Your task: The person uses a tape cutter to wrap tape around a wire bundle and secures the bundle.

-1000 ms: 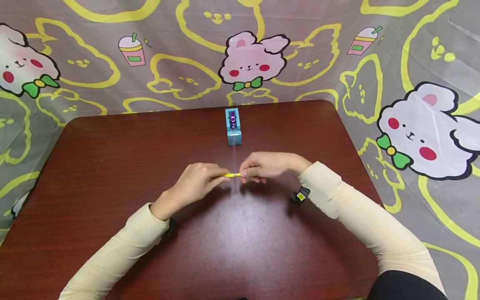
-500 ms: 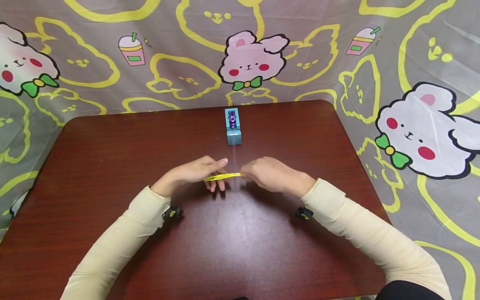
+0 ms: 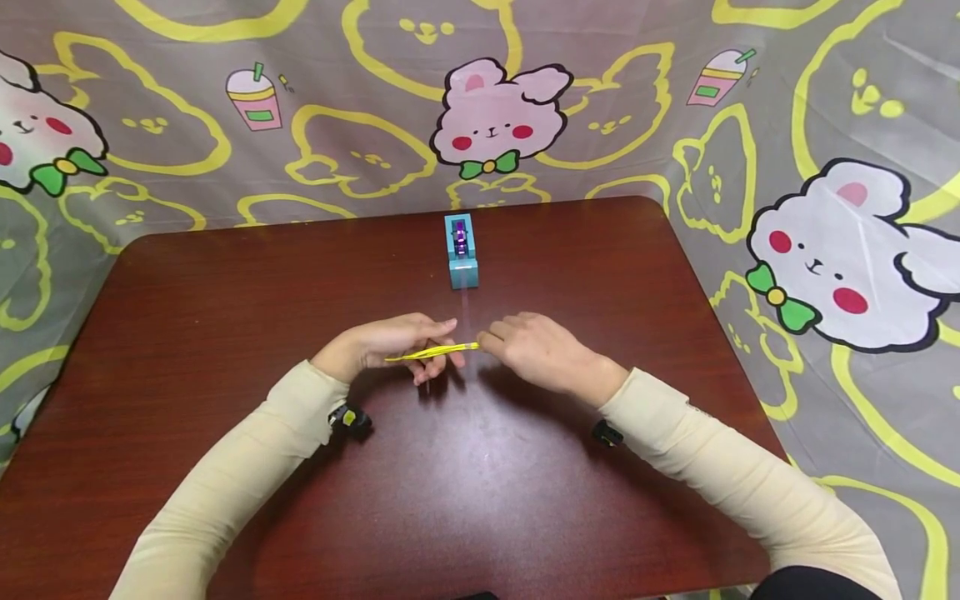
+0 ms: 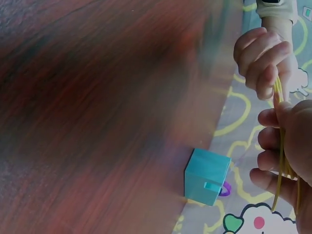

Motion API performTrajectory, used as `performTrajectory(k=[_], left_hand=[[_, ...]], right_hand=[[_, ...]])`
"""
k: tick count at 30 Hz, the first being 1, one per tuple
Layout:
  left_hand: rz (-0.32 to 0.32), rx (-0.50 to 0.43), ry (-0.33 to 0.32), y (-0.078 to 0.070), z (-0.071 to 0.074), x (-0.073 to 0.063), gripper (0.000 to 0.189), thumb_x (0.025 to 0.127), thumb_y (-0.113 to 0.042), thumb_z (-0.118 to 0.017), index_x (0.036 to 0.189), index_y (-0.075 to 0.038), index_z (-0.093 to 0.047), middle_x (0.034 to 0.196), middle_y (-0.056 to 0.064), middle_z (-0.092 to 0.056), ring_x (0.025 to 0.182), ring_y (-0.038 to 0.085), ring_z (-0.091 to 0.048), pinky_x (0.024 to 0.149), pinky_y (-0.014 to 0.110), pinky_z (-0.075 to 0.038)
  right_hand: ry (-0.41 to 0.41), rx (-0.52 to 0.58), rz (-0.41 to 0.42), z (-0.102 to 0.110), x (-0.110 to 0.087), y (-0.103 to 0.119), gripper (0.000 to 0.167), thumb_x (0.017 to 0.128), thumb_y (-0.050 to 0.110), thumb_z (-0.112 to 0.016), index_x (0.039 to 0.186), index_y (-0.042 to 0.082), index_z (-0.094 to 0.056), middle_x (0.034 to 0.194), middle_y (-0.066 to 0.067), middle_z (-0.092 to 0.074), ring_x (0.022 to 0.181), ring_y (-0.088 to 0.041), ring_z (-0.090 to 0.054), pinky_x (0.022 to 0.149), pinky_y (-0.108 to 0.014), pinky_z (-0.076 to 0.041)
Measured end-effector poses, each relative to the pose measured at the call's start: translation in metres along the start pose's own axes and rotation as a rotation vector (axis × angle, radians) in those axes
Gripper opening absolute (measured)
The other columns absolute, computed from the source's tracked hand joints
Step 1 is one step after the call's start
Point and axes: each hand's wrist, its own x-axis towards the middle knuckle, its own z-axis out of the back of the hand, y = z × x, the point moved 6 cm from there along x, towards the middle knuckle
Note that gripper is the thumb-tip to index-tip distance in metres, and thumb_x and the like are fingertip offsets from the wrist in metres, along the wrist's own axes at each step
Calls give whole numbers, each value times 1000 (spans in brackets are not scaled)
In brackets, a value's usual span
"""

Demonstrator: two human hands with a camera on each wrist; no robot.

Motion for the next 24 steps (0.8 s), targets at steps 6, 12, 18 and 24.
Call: performTrajectory(k=[6, 12, 18, 24], left_hand=[[-6, 8, 6, 1, 0, -1, 57, 110, -36, -38, 120, 14, -63, 69, 7, -58, 56, 15, -52, 57, 32, -52], [-47, 47, 15, -4, -2, -4, 43, 109, -21, -47, 121, 17, -62, 66, 5, -55, 54, 13, -47, 56, 29, -50], [-114, 117, -56, -13, -2, -8, 35, 106, -12, -53, 115, 20, -62, 61, 3, -53, 50, 12, -46, 53, 29, -45], [-180, 283, -179, -23, -2, -13, 28, 103, -10, -59, 106, 16, -68, 59, 2, -53, 50, 12, -46, 51, 28, -42]], right_hand=[[-40, -24, 30, 0, -1, 2, 17, 92, 8, -73, 106, 1, -66, 80, -4, -61, 69, -21, -56, 59, -34, -47], [-52, -24, 43, 2, -1, 2, 17, 92, 5, -71, 108, 1, -67, 81, -4, -62, 68, -20, -57, 59, -34, -47], [-26, 4, 25, 5, 2, -1, 23, 86, -2, -74, 108, 3, -69, 83, -4, -63, 70, -19, -57, 62, -35, -50], [56, 340, -110, 10, 10, -14, 13, 94, 5, -70, 107, 7, -74, 88, 1, -68, 77, -11, -64, 70, -33, -55]])
